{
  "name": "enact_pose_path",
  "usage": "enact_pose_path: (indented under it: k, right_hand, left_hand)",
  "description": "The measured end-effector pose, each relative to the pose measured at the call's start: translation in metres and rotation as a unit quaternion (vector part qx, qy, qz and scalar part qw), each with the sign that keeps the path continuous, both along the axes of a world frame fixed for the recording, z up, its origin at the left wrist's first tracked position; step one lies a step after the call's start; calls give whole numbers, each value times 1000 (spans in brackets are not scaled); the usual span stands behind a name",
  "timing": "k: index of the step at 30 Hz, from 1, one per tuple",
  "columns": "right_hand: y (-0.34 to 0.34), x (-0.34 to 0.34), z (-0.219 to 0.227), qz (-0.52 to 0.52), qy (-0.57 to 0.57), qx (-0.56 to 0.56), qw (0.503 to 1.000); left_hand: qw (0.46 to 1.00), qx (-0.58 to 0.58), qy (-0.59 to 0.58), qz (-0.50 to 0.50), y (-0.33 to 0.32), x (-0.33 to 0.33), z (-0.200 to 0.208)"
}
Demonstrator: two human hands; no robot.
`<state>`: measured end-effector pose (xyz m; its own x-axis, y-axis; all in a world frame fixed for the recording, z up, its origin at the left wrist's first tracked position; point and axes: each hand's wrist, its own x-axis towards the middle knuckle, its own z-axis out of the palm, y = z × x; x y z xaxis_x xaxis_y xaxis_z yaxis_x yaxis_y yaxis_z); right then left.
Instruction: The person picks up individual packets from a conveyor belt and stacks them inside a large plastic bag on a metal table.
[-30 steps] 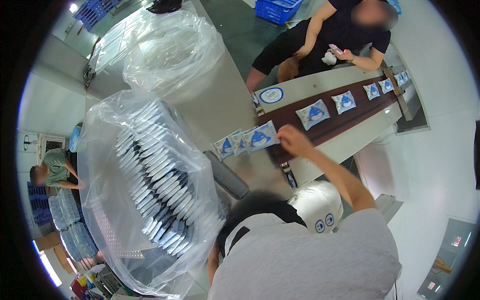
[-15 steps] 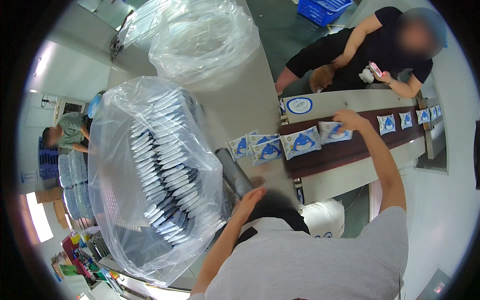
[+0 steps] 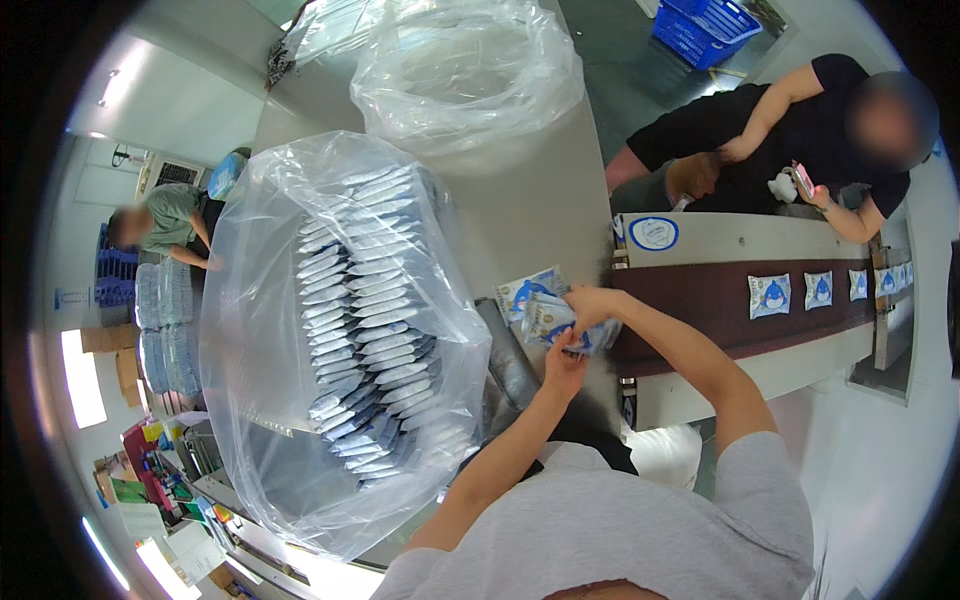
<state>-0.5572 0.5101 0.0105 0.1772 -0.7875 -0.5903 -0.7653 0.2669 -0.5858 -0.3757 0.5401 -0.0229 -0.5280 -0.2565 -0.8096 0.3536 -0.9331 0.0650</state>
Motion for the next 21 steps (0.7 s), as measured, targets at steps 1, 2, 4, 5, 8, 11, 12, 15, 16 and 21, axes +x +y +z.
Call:
enact_pose_path:
  k: [1, 2, 4, 5, 8, 11, 12, 15, 16, 21]
  right_hand:
    - [2, 6, 3, 30, 12, -3, 999]
    - [1, 10, 7, 60, 23, -5, 998]
    - [-22, 10, 12, 102, 63, -65, 991]
    - [-39, 12, 18, 127, 91, -106, 982]
    - [-71, 11, 16, 124, 98, -102, 982]
    - [-90, 18, 24, 129, 95, -31, 987]
    - [-90, 24, 27, 137, 96, -3, 986]
    - [-51, 21, 18, 17, 98, -60, 993]
    - [-37, 14, 13, -39, 98, -71, 992]
    - [-4, 24, 109, -351, -155, -251, 889]
  left_hand:
    - [1000, -20, 13, 6, -5, 2, 5]
    - [999, -23, 20, 12, -7, 5, 9]
    - [999, -30, 32, 27, -10, 14, 17]
    - [997, -65, 30, 11, -12, 18, 25]
    - [983, -162, 26, -82, -23, 28, 67]
    - [910, -317, 58, -259, -44, 70, 145]
    - [849, -411, 93, -320, -54, 91, 190]
    - [746, -567, 43, -347, -88, 155, 323]
    - [697, -634, 15, -334, -100, 177, 355]
    - [426, -790, -417, -142, -159, 288, 413]
